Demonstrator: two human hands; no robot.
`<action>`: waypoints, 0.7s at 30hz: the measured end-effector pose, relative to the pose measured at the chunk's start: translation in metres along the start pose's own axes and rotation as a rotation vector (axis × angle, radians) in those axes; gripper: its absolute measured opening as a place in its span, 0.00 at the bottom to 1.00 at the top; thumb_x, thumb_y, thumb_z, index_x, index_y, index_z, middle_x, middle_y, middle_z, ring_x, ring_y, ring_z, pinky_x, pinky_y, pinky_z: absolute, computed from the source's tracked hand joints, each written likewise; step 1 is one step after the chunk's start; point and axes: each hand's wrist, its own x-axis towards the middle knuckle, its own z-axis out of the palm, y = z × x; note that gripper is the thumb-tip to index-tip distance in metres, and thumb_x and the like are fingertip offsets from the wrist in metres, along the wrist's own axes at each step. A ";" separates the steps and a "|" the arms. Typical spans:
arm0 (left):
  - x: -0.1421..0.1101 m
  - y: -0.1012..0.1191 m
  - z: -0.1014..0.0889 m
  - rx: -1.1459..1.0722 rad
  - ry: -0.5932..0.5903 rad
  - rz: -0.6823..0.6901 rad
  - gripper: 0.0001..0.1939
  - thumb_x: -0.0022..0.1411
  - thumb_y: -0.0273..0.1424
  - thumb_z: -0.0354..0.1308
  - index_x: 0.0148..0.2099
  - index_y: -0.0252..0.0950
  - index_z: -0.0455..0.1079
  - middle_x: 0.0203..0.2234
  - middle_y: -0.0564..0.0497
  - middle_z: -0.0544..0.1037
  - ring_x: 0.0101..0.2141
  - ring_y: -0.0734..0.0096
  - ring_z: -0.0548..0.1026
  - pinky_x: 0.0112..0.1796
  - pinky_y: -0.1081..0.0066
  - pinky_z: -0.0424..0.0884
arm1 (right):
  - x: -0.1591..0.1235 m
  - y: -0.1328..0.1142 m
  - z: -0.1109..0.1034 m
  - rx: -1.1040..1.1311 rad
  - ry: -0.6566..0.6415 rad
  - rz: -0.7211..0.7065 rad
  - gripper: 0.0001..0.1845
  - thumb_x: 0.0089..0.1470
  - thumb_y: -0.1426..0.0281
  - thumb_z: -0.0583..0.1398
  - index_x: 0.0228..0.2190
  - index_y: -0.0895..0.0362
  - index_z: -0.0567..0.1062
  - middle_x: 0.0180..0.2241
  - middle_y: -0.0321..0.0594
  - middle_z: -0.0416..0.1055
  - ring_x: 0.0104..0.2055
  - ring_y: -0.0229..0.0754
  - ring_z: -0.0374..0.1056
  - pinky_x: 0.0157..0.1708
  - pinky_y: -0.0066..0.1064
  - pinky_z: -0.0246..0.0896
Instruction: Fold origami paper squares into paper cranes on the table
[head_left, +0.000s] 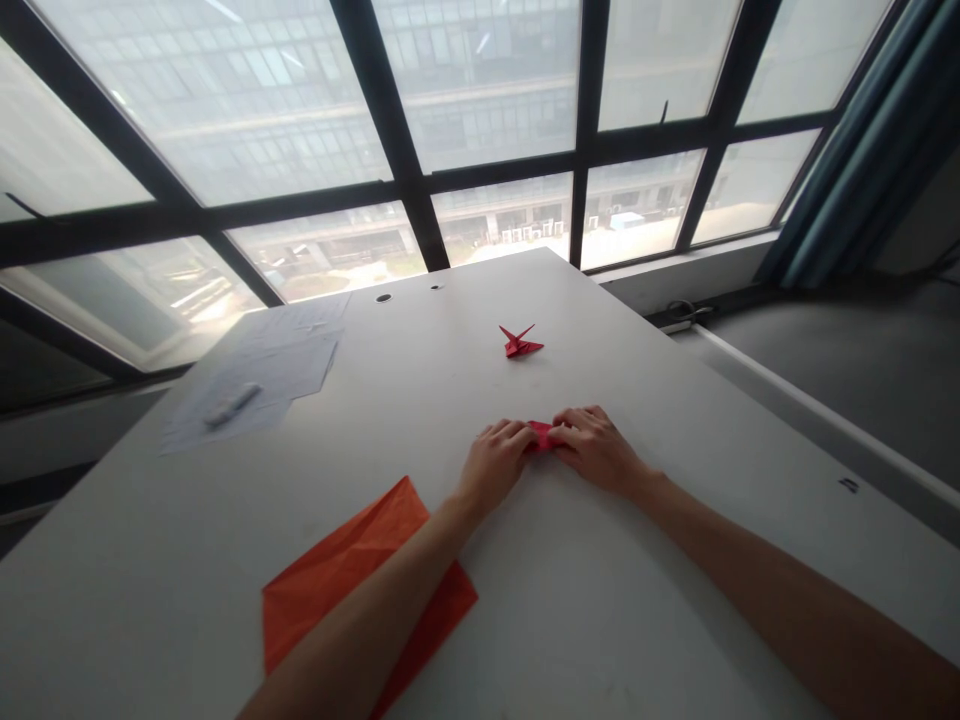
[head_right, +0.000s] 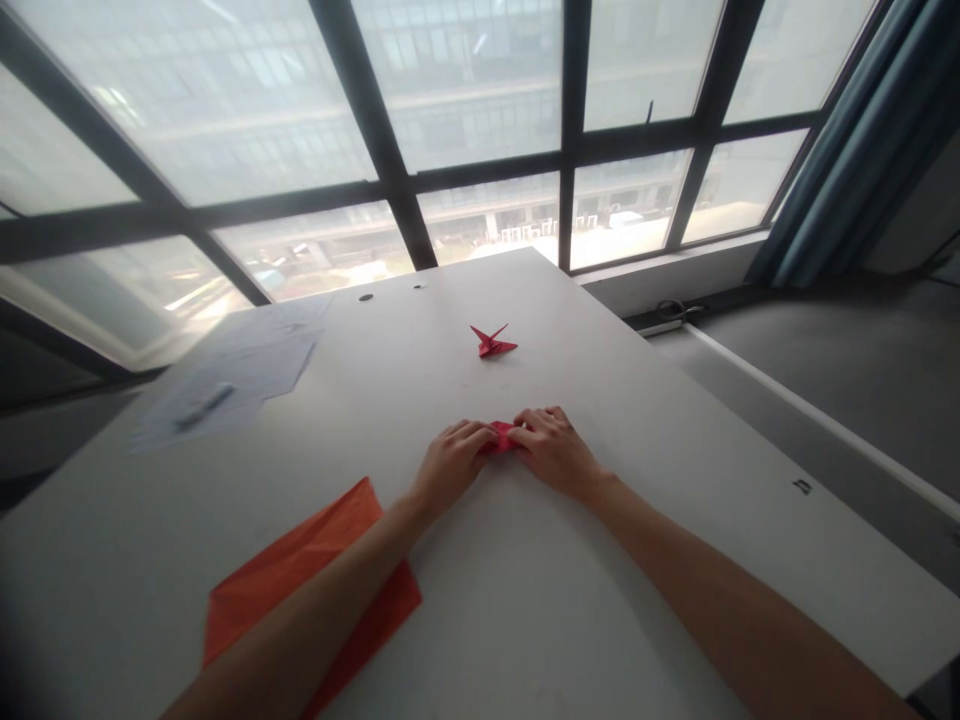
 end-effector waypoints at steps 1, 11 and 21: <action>0.000 0.000 0.000 -0.015 -0.012 -0.001 0.05 0.64 0.33 0.58 0.43 0.42 0.73 0.40 0.50 0.79 0.42 0.64 0.74 0.44 0.65 0.69 | -0.001 0.000 -0.001 0.012 -0.022 -0.008 0.06 0.60 0.70 0.60 0.38 0.53 0.77 0.41 0.40 0.72 0.42 0.42 0.66 0.49 0.37 0.50; 0.000 -0.004 0.009 -0.178 0.071 -0.110 0.09 0.67 0.31 0.54 0.46 0.42 0.74 0.39 0.51 0.80 0.41 0.66 0.75 0.45 0.65 0.68 | 0.000 0.007 0.009 0.092 -0.031 0.136 0.07 0.61 0.71 0.58 0.36 0.54 0.77 0.35 0.39 0.73 0.41 0.43 0.65 0.45 0.35 0.55; -0.001 -0.006 0.010 -0.154 0.015 -0.080 0.13 0.60 0.22 0.58 0.40 0.46 0.78 0.41 0.52 0.79 0.42 0.65 0.73 0.47 0.62 0.65 | 0.001 0.016 0.010 0.138 0.071 0.490 0.03 0.53 0.70 0.63 0.28 0.54 0.77 0.33 0.39 0.73 0.40 0.45 0.65 0.43 0.36 0.57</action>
